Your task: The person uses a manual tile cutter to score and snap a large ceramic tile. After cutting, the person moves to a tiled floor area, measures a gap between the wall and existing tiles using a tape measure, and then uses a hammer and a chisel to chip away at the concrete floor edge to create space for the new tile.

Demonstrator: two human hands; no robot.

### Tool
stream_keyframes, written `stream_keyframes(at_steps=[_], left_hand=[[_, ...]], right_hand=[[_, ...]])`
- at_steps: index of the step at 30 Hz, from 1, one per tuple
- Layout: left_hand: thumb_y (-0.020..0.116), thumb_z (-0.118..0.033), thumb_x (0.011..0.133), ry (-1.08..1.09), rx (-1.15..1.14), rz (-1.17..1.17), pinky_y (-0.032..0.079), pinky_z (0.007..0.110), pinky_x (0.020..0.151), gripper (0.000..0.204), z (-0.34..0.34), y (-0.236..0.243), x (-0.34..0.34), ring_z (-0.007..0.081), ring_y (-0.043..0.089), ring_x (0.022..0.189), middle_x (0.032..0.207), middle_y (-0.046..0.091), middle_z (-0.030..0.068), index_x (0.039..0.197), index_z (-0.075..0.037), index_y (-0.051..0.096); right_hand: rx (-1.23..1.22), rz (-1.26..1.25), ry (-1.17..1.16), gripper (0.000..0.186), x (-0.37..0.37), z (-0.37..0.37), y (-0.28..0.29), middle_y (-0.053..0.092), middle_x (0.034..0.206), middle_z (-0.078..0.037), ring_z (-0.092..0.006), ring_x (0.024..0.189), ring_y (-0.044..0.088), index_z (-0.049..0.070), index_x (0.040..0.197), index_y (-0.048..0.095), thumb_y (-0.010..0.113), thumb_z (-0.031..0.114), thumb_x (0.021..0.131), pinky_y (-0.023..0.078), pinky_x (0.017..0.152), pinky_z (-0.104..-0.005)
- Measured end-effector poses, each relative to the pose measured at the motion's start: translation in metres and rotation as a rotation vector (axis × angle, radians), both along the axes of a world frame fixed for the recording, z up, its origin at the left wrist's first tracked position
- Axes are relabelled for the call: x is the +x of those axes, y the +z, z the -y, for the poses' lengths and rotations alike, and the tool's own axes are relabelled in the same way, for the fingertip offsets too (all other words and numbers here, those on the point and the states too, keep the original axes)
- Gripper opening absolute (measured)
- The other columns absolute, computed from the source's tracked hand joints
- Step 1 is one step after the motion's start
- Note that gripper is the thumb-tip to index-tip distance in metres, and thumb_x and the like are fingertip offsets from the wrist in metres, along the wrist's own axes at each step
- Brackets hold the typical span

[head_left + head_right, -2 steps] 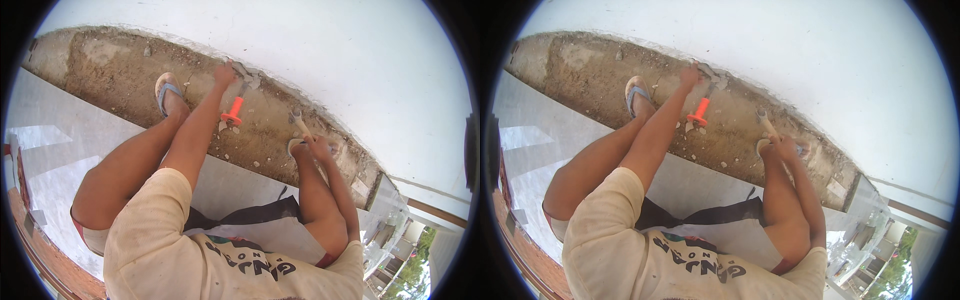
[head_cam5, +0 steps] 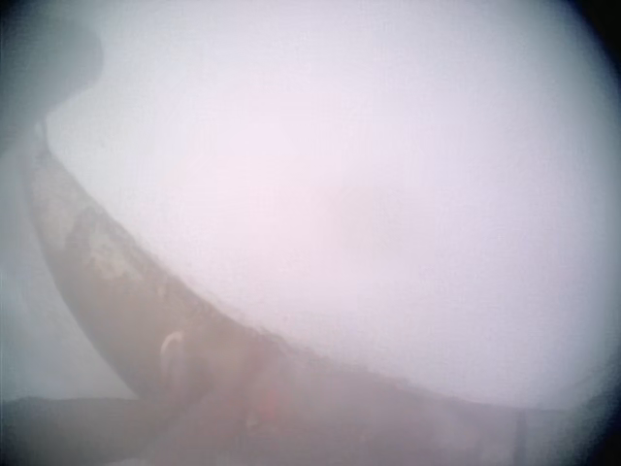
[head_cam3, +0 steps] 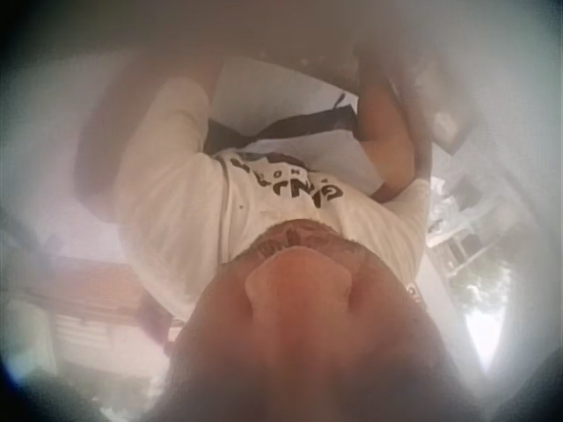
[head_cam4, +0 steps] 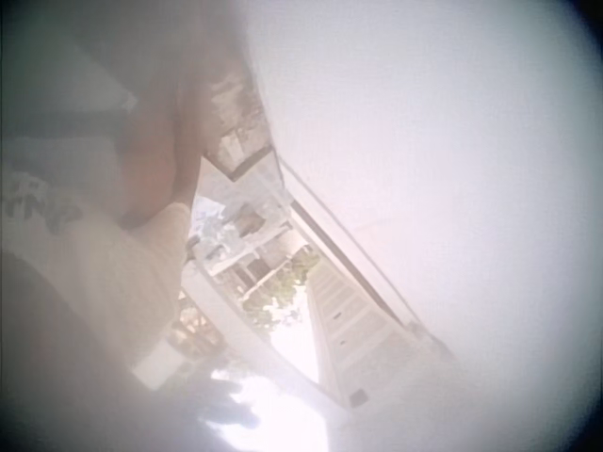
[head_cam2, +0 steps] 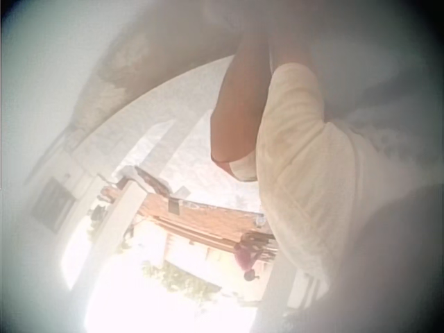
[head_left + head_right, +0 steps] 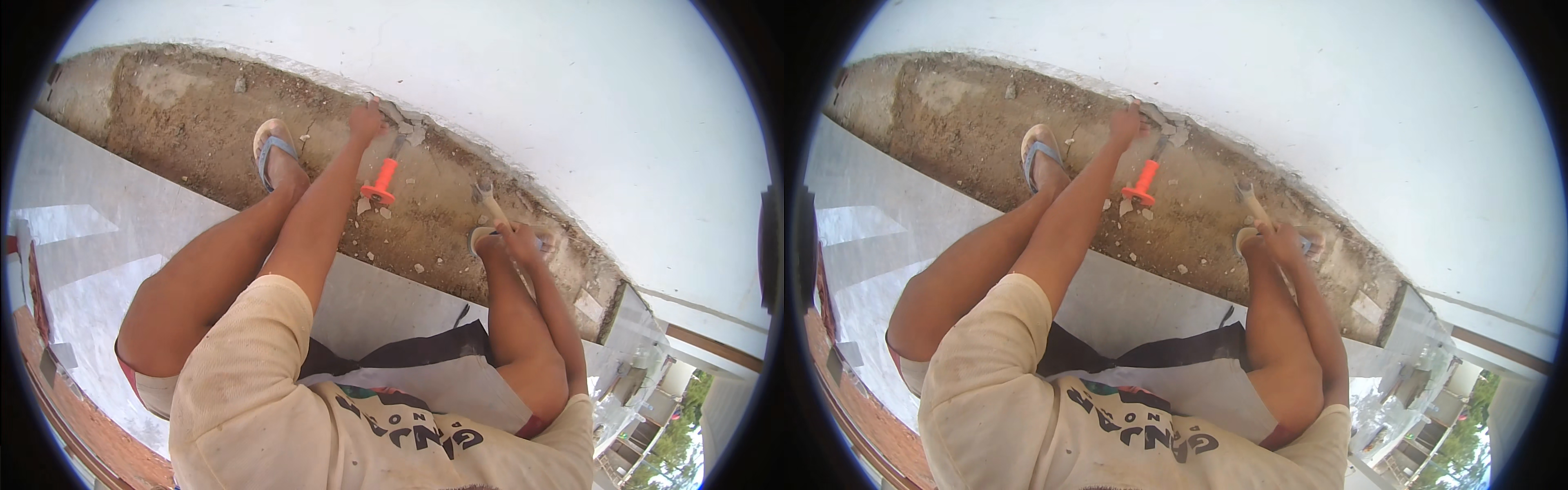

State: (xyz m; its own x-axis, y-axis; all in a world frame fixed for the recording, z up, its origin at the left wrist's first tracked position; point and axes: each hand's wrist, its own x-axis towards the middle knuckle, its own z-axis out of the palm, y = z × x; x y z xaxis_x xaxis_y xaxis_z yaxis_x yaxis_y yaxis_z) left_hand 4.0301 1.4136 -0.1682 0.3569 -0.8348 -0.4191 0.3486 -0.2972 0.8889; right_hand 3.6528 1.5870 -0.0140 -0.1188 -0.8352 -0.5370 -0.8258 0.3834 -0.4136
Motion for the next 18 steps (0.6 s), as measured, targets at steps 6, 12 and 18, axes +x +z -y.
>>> stream_keyframes(at_steps=[6,12,18], left_hand=[[0.052,-0.03,0.092,-0.132,-0.053,0.316,0.052,0.036,0.047,0.045,0.003,-0.003,0.013,0.0225,0.065,0.049,0.061,0.064,0.0146,0.071,0.008,0.064],[0.056,-0.028,0.09,-0.063,0.007,0.246,0.053,0.037,0.048,0.043,-0.036,0.003,-0.004,0.023,0.063,0.048,0.057,0.062,0.0132,0.066,0.007,0.062],[0.064,-0.025,0.088,0.021,0.078,-0.077,0.057,0.036,0.048,0.034,-0.025,0.01,0.004,0.0239,0.063,0.053,0.072,0.063,0.0146,0.084,0.008,0.057]], right_hand=[[-0.02,-0.12,0.041,0.043,-0.006,0.002,-0.019,0.053,0.062,-0.001,-0.0117,0.048,0.049,0.001,0.084,0.063,0.063,0.044,0.089,0.04,0.042,-0.0289],[0.009,-0.119,0.111,0.046,-0.012,-0.005,-0.019,0.056,0.063,-0.003,-0.0134,0.049,0.052,0.0,0.086,0.064,0.063,0.047,0.088,0.042,0.044,-0.0311],[0.03,-0.178,0.158,0.047,-0.009,0.005,-0.024,0.058,0.065,-0.005,-0.0147,0.051,0.056,0.0,0.088,0.066,0.063,0.047,0.087,0.045,0.046,-0.0319]])
